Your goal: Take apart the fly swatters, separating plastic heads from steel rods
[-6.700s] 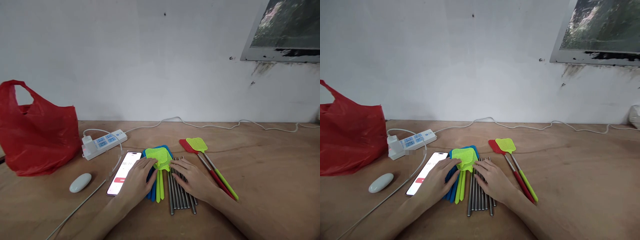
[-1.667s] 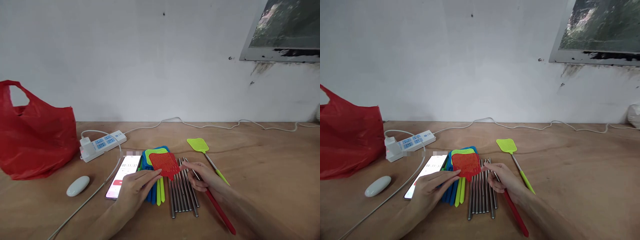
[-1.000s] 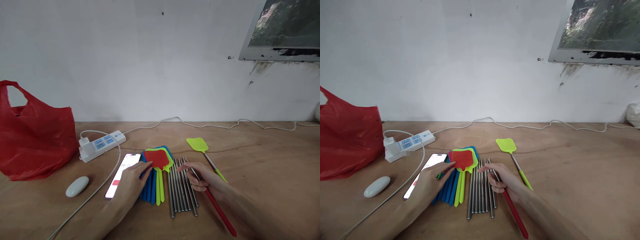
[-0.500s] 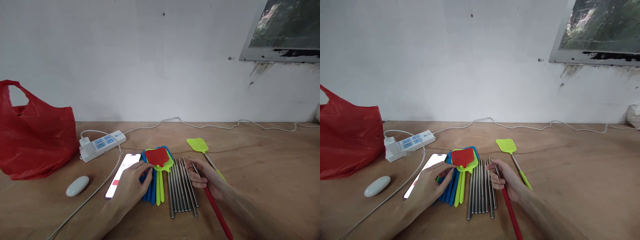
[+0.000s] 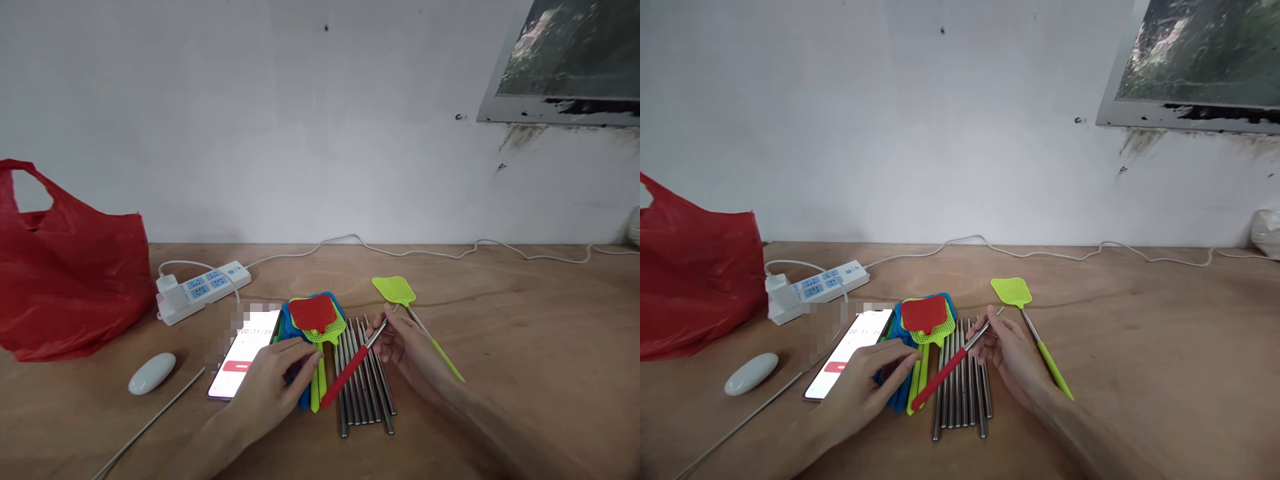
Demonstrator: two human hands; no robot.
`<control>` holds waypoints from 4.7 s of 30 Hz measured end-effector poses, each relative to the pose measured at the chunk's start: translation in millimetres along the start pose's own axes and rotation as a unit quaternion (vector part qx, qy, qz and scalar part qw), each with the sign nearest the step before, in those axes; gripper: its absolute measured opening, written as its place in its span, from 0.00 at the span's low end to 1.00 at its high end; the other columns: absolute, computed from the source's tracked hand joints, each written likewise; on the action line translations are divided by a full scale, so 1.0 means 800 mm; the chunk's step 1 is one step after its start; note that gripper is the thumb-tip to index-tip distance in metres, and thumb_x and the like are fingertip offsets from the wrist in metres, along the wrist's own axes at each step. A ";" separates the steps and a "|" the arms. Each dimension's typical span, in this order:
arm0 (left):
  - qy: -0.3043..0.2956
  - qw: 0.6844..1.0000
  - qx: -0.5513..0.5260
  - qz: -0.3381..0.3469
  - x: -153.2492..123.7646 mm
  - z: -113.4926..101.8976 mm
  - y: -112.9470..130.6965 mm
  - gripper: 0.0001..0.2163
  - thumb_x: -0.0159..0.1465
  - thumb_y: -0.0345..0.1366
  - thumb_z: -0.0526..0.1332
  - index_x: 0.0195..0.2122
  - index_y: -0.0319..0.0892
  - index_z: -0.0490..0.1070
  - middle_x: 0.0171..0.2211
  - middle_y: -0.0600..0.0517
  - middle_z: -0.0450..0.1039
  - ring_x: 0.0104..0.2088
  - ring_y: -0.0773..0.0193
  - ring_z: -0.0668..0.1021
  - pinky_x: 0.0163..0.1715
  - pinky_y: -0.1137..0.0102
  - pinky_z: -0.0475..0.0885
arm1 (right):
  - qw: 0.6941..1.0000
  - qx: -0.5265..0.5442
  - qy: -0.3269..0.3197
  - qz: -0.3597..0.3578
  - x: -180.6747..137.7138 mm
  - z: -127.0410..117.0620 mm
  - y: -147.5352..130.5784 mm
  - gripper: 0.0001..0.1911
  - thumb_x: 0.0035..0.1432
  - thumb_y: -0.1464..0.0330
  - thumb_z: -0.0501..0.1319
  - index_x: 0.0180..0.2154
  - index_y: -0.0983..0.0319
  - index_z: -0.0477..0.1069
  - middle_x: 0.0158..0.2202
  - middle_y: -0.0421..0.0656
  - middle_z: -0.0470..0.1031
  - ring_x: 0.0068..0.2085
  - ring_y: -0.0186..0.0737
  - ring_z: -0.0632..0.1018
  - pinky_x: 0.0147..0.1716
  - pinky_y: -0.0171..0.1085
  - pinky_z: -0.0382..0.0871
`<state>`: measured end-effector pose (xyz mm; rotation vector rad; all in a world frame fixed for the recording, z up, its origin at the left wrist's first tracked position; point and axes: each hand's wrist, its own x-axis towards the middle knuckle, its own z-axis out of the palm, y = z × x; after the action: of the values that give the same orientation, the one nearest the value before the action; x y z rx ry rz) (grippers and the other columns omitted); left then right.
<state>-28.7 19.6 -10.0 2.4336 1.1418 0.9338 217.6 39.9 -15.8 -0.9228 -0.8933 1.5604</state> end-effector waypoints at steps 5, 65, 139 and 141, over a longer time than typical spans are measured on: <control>-0.035 0.996 -0.062 -0.055 -0.002 0.006 0.013 0.13 0.71 0.43 0.57 0.35 0.43 0.76 0.23 0.55 0.71 0.23 0.66 0.71 0.24 0.73 0.61 | 0.999 0.019 -0.039 -0.002 -0.005 0.013 0.002 0.22 0.51 0.50 0.72 0.30 0.63 0.75 0.32 0.44 0.79 0.29 0.36 0.79 0.28 0.33 0.71; -0.120 0.989 -0.022 -0.086 -0.007 0.003 0.014 0.15 0.64 0.43 0.65 0.49 0.45 0.78 0.34 0.53 0.77 0.24 0.66 0.71 0.27 0.71 0.68 | 0.990 0.115 0.066 -0.040 0.012 -0.018 0.000 0.16 0.48 0.58 0.74 0.28 0.61 0.72 0.24 0.38 0.73 0.21 0.28 0.62 0.19 0.27 0.59; -0.116 0.990 -0.047 -0.069 -0.011 0.006 0.016 0.12 0.69 0.46 0.56 0.34 0.44 0.68 0.27 0.56 0.67 0.28 0.63 0.70 0.28 0.70 0.62 | 0.996 0.021 -0.077 -0.033 -0.005 0.010 0.006 0.16 0.48 0.58 0.76 0.30 0.61 0.76 0.33 0.44 0.82 0.28 0.35 0.80 0.28 0.33 0.71; -0.123 0.988 -0.033 -0.089 -0.010 0.008 0.014 0.15 0.71 0.47 0.55 0.30 0.44 0.66 0.23 0.57 0.63 0.26 0.64 0.68 0.25 0.71 0.59 | 0.995 -0.018 -0.093 -0.043 -0.006 0.012 0.008 0.17 0.49 0.56 0.75 0.31 0.61 0.77 0.32 0.44 0.81 0.29 0.36 0.79 0.28 0.33 0.71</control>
<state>-21.5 6.5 -12.2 2.2735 1.1927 0.5885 207.2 33.3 -17.3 -0.7629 -1.0826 1.5792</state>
